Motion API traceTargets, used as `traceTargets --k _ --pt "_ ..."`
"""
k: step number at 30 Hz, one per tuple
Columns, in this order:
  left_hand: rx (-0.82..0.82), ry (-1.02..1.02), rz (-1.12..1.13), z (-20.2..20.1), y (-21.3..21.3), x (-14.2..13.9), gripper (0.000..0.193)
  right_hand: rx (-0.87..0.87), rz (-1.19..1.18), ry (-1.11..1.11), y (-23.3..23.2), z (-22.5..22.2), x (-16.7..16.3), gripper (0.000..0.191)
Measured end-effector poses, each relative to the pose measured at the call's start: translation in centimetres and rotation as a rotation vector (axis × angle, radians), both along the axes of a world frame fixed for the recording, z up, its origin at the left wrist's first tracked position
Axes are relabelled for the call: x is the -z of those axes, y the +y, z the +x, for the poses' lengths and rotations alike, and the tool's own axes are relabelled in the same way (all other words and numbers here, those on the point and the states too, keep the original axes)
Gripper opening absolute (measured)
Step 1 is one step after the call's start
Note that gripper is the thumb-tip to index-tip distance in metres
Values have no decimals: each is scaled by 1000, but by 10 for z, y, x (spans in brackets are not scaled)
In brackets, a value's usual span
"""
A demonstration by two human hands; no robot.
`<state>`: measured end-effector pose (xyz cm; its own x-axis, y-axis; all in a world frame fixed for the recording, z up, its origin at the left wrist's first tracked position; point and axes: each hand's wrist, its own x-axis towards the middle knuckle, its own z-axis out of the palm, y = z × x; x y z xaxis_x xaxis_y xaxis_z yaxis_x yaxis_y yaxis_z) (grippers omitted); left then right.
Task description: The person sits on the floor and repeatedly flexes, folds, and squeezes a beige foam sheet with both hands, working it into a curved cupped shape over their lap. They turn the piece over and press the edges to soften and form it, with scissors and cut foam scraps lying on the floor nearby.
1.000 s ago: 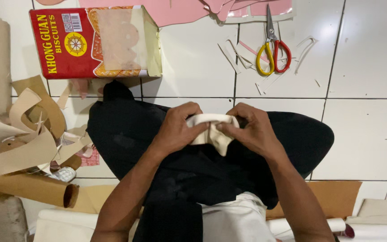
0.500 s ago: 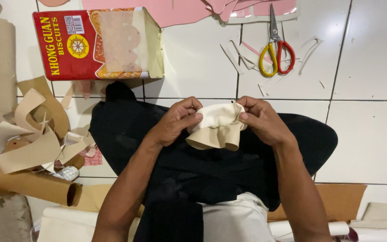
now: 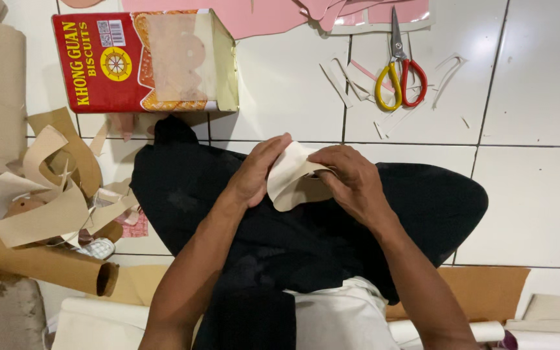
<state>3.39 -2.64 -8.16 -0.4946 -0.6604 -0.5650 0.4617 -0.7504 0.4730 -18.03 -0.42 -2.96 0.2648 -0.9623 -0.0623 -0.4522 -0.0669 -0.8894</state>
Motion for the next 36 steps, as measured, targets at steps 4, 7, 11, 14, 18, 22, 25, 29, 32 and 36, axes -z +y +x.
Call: traceTargets --k 4,7,11,14,18,22,25,29,32,36 --pt "291 -471 -326 -3 11 -22 44 97 76 20 4 4 5 30" --pt "175 -634 -457 -12 12 -27 43 53 -6 103 0 1 6 34" --pt "58 -425 -464 -16 -19 -17 44 19 -188 189 -24 -7 18 44" --pt "-27 -424 -416 -26 -56 -8 45 59 -423 355 -49 2 39 45" --pt "-125 -965 -474 -33 -81 -9 54 80 -628 501 -81 24 62 45" --pt "52 -1598 -987 -32 -55 -6 14 39 -564 509 -97 46 68 41" --pt "-5 -1489 -1300 -36 -35 2 30 -7 -525 536 -101 51 72 42" --pt "92 -1454 -1207 -38 -30 15 24 51 -495 543 -104 48 76 38" --pt "143 -1464 -1317 -39 -33 21 32 77 -436 524 -104 44 80 30" --pt "216 -1612 -1311 -41 -41 29 32 -8 -389 457 -102 40 86 36"
